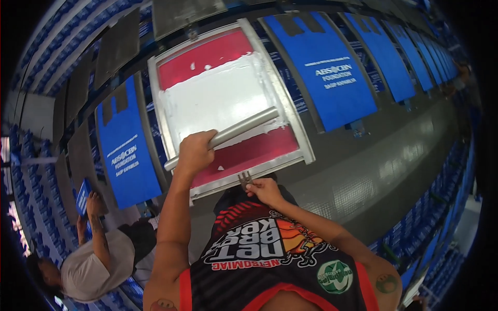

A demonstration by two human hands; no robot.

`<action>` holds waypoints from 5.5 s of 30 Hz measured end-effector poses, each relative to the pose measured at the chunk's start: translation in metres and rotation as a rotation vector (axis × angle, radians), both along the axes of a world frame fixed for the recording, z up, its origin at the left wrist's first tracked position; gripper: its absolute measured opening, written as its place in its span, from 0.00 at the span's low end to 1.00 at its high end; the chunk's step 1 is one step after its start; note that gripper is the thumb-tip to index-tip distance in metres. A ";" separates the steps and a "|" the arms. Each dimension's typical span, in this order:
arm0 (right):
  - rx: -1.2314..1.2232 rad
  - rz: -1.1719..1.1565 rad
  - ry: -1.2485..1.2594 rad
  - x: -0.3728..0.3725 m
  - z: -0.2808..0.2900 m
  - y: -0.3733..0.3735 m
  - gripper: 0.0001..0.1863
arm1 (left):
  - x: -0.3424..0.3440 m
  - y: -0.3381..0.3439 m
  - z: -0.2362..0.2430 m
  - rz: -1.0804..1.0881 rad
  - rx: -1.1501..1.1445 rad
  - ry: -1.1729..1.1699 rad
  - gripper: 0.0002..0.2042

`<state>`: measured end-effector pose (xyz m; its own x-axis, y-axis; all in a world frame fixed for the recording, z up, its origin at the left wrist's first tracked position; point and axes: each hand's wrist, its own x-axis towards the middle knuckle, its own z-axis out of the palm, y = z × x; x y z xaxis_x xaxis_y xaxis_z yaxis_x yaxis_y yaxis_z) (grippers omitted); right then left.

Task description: Printing logos onto fabric panels using a silk screen frame and squeegee with white ink.

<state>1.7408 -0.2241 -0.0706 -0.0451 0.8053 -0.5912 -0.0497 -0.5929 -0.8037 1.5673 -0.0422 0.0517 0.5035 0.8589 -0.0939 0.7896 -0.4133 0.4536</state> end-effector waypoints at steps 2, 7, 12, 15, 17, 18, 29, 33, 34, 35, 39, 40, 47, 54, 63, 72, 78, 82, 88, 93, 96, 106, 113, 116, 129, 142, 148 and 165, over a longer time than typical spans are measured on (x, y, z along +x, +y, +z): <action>-0.045 0.043 -0.020 0.003 0.006 0.002 0.10 | -0.001 -0.004 0.007 -0.001 0.017 -0.012 0.19; 0.014 0.123 -0.118 0.001 0.003 0.003 0.12 | -0.002 -0.005 0.015 0.047 0.036 -0.046 0.20; 0.017 0.237 -0.166 0.006 -0.008 0.003 0.15 | 0.003 -0.005 0.020 0.049 0.059 -0.031 0.19; 0.064 0.433 -0.254 0.021 0.003 0.013 0.21 | 0.000 0.000 0.013 -0.039 0.085 -0.038 0.19; 0.152 0.684 -0.478 0.042 0.033 0.027 0.24 | 0.006 0.003 0.004 -0.039 0.028 -0.009 0.19; 0.151 0.715 -0.405 0.053 0.060 0.039 0.24 | 0.006 0.003 0.001 -0.032 0.000 0.026 0.18; 0.709 0.956 -1.263 0.096 0.071 0.192 0.06 | -0.025 0.006 -0.013 0.104 -0.091 0.343 0.10; 0.987 0.601 -1.304 0.087 0.036 0.151 0.05 | -0.084 -0.039 -0.065 0.114 0.258 0.252 0.04; 1.006 0.544 -1.310 0.086 0.031 0.158 0.05 | -0.082 -0.032 -0.071 0.142 0.350 0.140 0.04; 0.996 0.535 -1.374 0.090 0.020 0.187 0.06 | -0.082 -0.001 -0.081 0.156 0.386 0.163 0.04; 0.831 0.651 -1.456 0.082 0.049 0.341 0.06 | -0.079 0.152 -0.072 0.228 0.328 0.267 0.08; 0.800 0.750 -1.463 0.080 0.066 0.358 0.07 | -0.080 0.172 -0.058 0.170 0.221 0.308 0.12; 0.685 0.777 -1.339 0.101 0.044 0.185 0.10 | -0.078 -0.022 -0.063 0.137 0.087 0.228 0.06; 0.685 0.738 -1.424 0.086 0.071 0.361 0.11 | -0.071 0.174 -0.047 0.151 0.152 0.351 0.12; 0.722 0.538 -1.262 0.104 0.026 0.178 0.11 | -0.071 -0.012 -0.072 0.215 0.147 0.269 0.09; 0.628 0.723 -1.435 0.090 0.077 0.405 0.21 | -0.038 0.236 -0.035 0.171 0.058 0.551 0.10; 0.215 0.421 -0.619 0.056 0.088 0.228 0.20 | 0.014 0.239 -0.016 0.053 -0.067 0.275 0.24; -0.165 0.727 -0.393 0.046 0.021 0.044 0.34 | -0.003 0.294 -0.015 -0.113 0.008 0.096 0.28; -0.365 0.038 0.129 0.002 0.010 0.013 0.12 | 0.008 0.264 -0.021 0.050 0.056 0.161 0.24; -0.204 0.134 -0.100 0.005 0.056 0.018 0.12 | 0.022 0.246 -0.017 0.081 0.041 0.342 0.24; -0.156 0.108 0.004 0.007 0.092 0.019 0.11 | 0.017 0.260 -0.002 0.039 0.053 0.375 0.24; -0.155 0.108 -0.101 0.005 0.048 0.008 0.11 | 0.019 0.248 -0.025 0.052 0.057 0.367 0.25; -0.116 0.048 -0.050 -0.003 0.014 0.003 0.09 | 0.017 0.197 -0.020 0.101 0.014 0.397 0.20; -0.083 0.041 -0.041 -0.002 0.016 0.006 0.09 | 0.013 0.125 -0.045 0.017 0.179 0.374 0.16; -0.017 0.048 -0.055 0.006 0.003 0.000 0.09 | 0.037 0.077 -0.006 0.086 0.058 0.345 0.21; 0.009 0.458 -0.538 0.022 0.035 0.023 0.22 | 0.038 0.090 -0.011 0.111 0.082 0.286 0.17; 0.101 0.223 -0.748 0.109 0.096 0.076 0.27 | -0.083 0.112 -0.013 0.439 -0.447 -0.379 0.20; 0.031 -0.257 -0.451 0.268 0.070 0.066 0.36 | -0.044 0.060 -0.032 0.709 -0.478 -0.881 0.26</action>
<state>2.0088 -0.1583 -0.0004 0.4101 0.7741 -0.4822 0.1646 -0.5829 -0.7957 1.5232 0.0175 0.0202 -0.0106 0.9408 -0.3388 0.1192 0.3376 0.9337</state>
